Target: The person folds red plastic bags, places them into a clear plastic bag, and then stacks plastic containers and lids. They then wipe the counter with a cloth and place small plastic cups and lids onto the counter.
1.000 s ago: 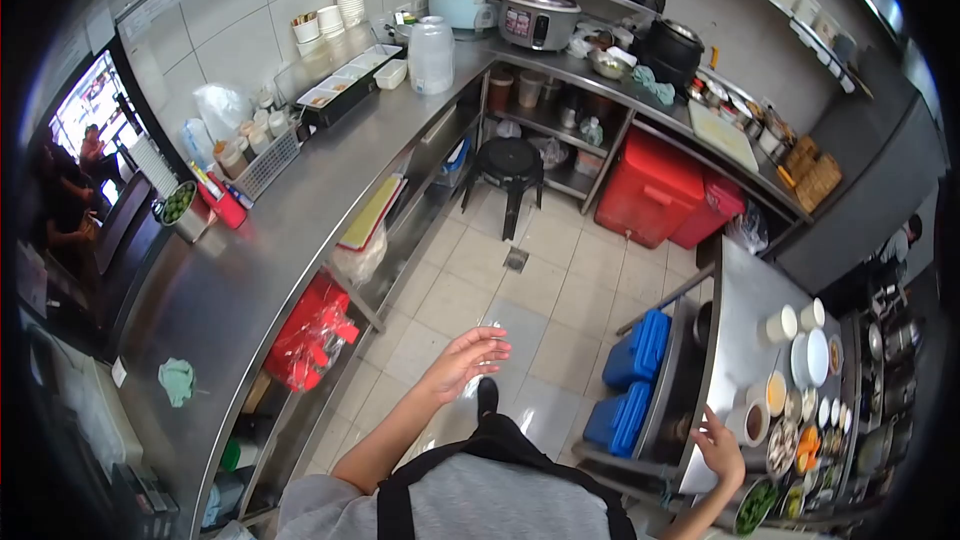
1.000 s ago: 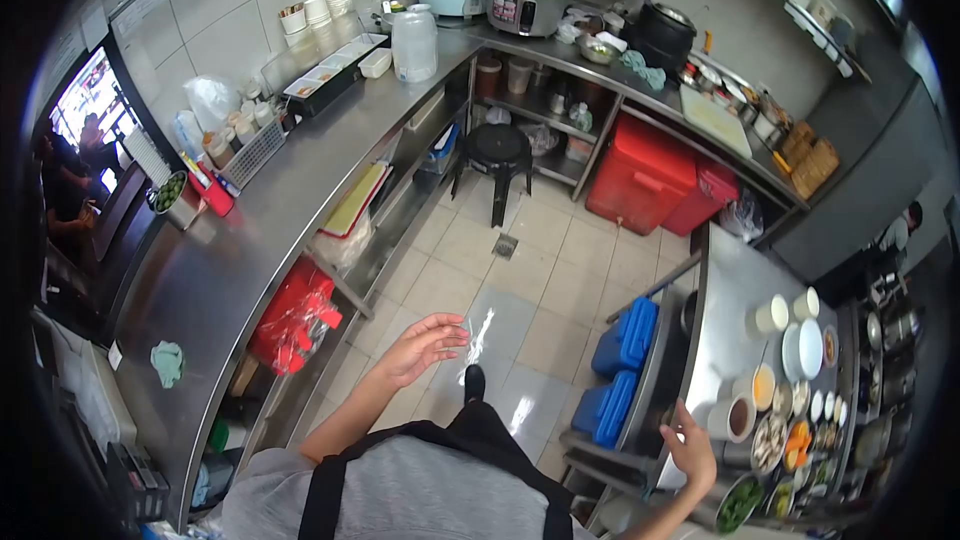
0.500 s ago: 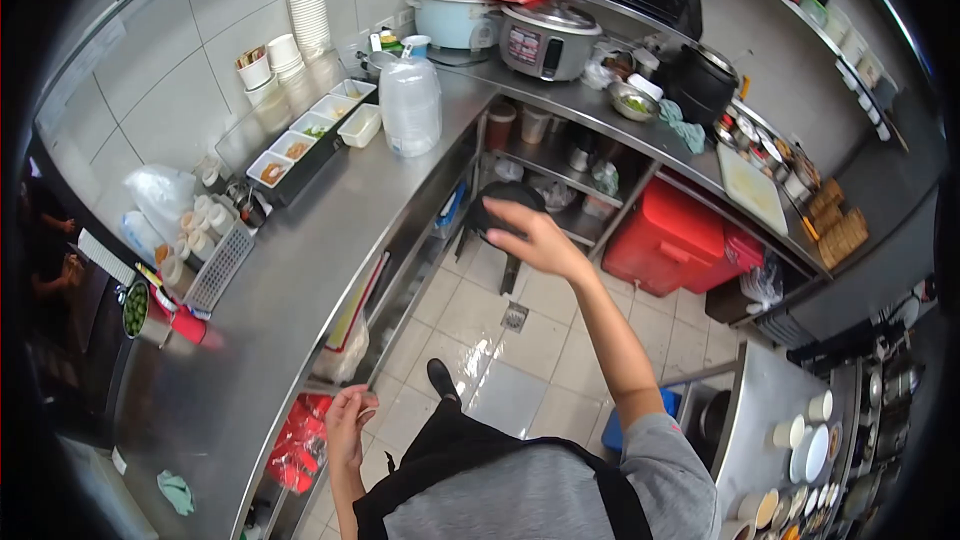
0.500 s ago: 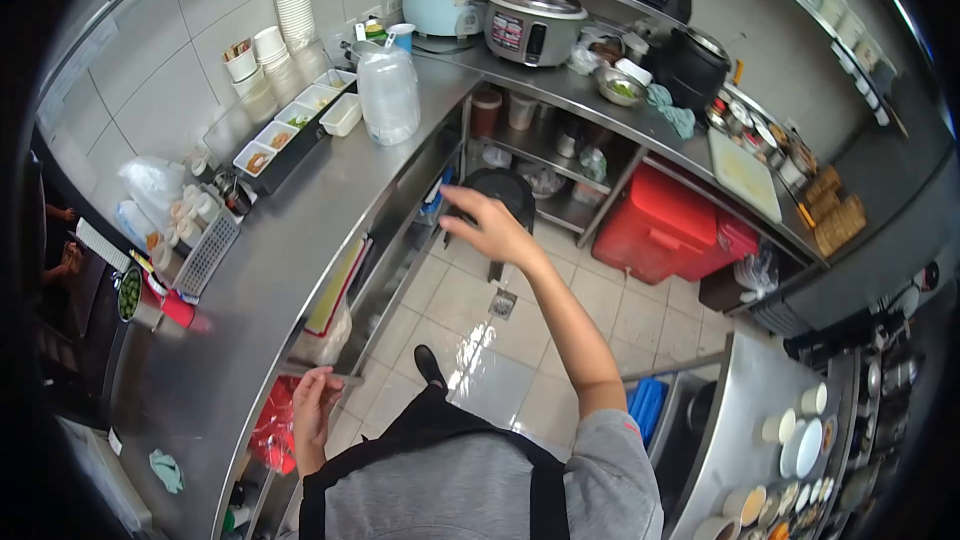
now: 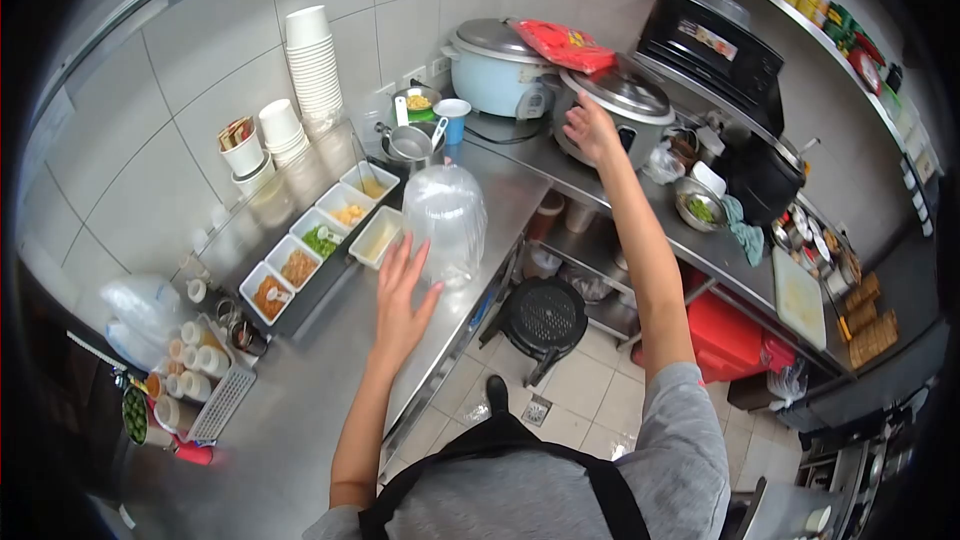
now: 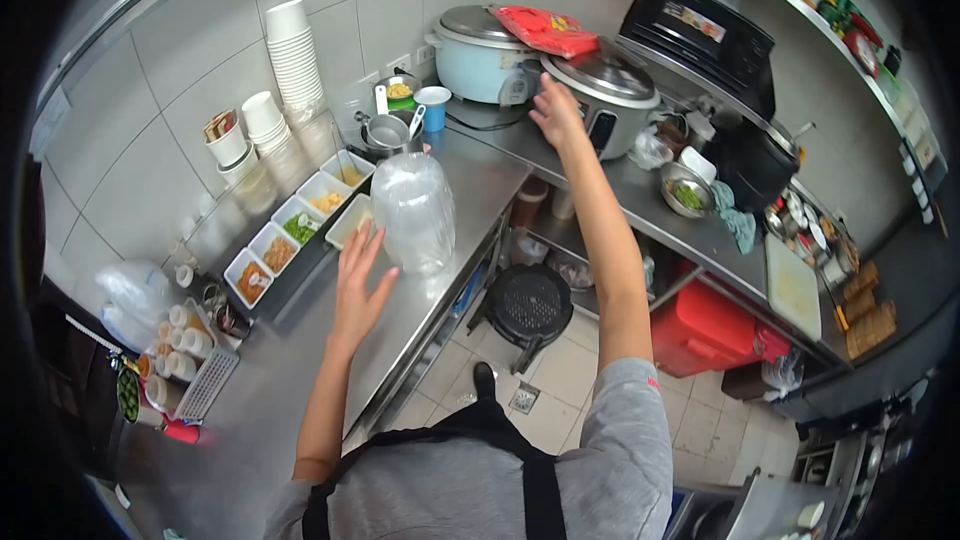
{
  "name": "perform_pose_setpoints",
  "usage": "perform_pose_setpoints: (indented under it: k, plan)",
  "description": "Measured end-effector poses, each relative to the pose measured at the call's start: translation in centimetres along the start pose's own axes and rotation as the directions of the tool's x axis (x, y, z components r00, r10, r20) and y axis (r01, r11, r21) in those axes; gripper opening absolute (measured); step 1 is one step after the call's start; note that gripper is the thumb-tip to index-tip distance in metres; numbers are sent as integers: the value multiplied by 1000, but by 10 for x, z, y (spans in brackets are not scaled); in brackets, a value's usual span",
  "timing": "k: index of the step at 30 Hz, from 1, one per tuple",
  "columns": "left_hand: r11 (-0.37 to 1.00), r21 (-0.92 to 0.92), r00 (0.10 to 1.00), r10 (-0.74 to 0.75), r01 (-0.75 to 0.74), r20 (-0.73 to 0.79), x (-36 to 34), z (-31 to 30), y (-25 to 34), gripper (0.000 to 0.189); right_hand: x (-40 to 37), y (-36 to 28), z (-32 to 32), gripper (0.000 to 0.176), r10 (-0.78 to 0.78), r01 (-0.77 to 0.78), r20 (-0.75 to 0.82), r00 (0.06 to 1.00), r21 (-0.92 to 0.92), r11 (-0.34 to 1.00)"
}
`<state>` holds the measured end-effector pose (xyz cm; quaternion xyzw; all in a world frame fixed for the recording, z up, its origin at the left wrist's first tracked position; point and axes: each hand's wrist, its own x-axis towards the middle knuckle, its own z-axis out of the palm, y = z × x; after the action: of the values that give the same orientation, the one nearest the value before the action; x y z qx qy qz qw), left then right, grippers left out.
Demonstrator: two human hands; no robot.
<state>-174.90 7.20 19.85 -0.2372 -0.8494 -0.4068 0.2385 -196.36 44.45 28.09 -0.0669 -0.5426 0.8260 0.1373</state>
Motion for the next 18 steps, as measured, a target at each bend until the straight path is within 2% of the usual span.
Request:
perform_pose_setpoints:
  k: [1, 3, 5, 6, 7, 8, 9, 10, 13, 18]
  plan:
    - [998, 69, 1000, 1, -1, -8, 23, 13, 1, 59, 37, -3, 0, 81, -18, 21, -102, 995, 26, 999]
    - [984, 169, 999, -52, 49, 13, 47, 40, -6, 78, 127, -7, -15, 77, -10, 11, -194, 981, 3, 1000]
    - [963, 236, 988, -145, 128, 58, 57, 71, -22, 94, 235, 6, -53, 70, -56, 57, -144, 988, 2, 998]
    - [980, 154, 992, -125, 127, -26, 60, 87, -34, 97, 250, 5, -40, 60, -133, 161, -140, 981, 216, 963]
    - [981, 146, 988, -115, 130, -102, 66, 95, -35, 95, 273, 1, -38, 47, -75, 133, -210, 975, 275, 952]
    - [980, 137, 978, -119, 143, -170, 69, 102, -31, 94, 274, -9, -30, 45, 13, 60, -369, 929, 184, 981]
    - [979, 130, 964, -123, 157, -238, 72, 107, -27, 92, 280, -12, -24, 45, 71, -10, -448, 891, 137, 990]
    - [968, 139, 949, -164, 207, -271, 77, 112, -21, 86, 294, -14, -22, 45, 96, -33, -474, 875, 138, 990]
    - [953, 184, 903, -150, 241, -403, 87, 130, -23, 84, 329, -19, -20, 46, 149, -87, -545, 825, 138, 987]
    - [952, 104, 828, -192, 287, -527, 85, 153, -41, 71, 360, -34, -16, 47, 206, -156, -631, 748, 134, 979]
